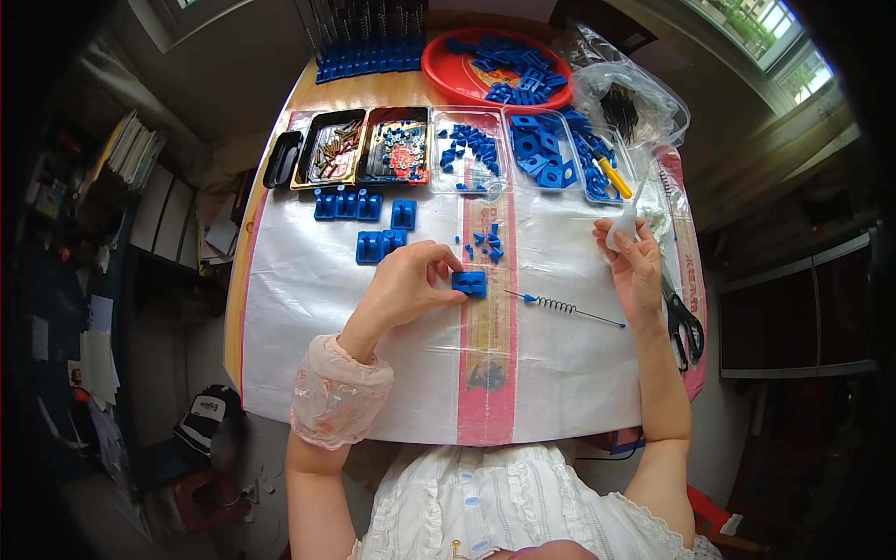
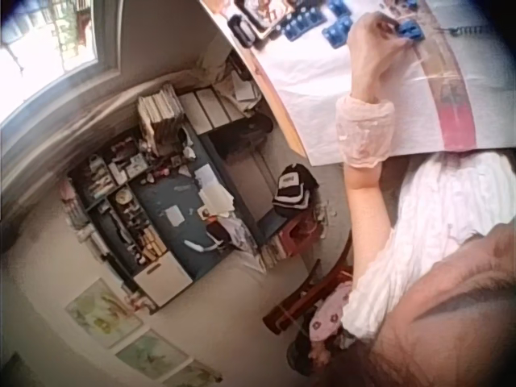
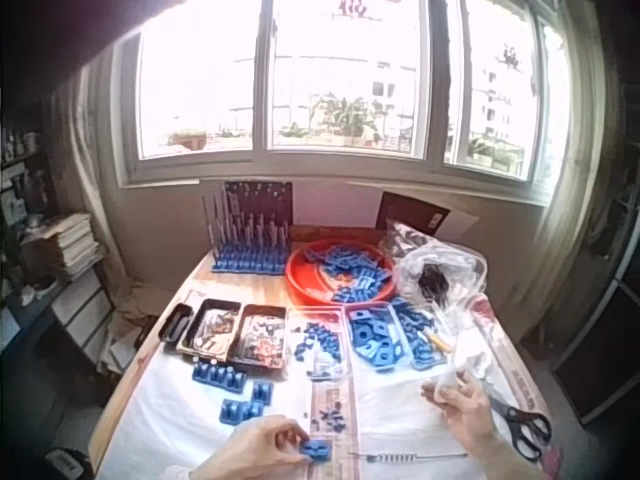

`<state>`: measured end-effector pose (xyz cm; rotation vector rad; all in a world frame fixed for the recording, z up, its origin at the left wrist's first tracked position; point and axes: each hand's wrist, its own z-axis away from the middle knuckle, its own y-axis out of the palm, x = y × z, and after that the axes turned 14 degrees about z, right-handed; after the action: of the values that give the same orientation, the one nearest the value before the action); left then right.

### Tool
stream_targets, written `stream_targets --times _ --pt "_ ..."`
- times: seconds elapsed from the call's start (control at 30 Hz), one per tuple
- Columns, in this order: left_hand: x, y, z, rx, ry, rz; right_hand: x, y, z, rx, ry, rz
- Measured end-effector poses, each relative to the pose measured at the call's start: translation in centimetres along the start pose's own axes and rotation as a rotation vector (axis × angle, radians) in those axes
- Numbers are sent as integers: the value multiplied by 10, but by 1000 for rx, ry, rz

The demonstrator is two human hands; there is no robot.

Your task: Assembling small blue plastic components onto a rod using a manual tool and adhesive syringe.

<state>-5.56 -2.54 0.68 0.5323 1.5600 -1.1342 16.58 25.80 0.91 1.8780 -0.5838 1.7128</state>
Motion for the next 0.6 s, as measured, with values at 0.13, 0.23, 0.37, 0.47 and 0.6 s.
stream_targets --times 0.13,0.23,0.37,0.47,0.6 --pt "1 1 -1 -3 14 12 -2 7 -1 -64 -36 234" --pt "3 1 -1 -7 7 20 -8 13 -1 -82 -81 383" --pt "3 2 -1 -8 18 24 -24 13 -4 -49 -134 574" --pt "3 2 -1 -9 15 19 -24 18 -2 -46 -79 705" --pt "2 1 0 -5 6 20 -28 22 -2 -75 -97 890"
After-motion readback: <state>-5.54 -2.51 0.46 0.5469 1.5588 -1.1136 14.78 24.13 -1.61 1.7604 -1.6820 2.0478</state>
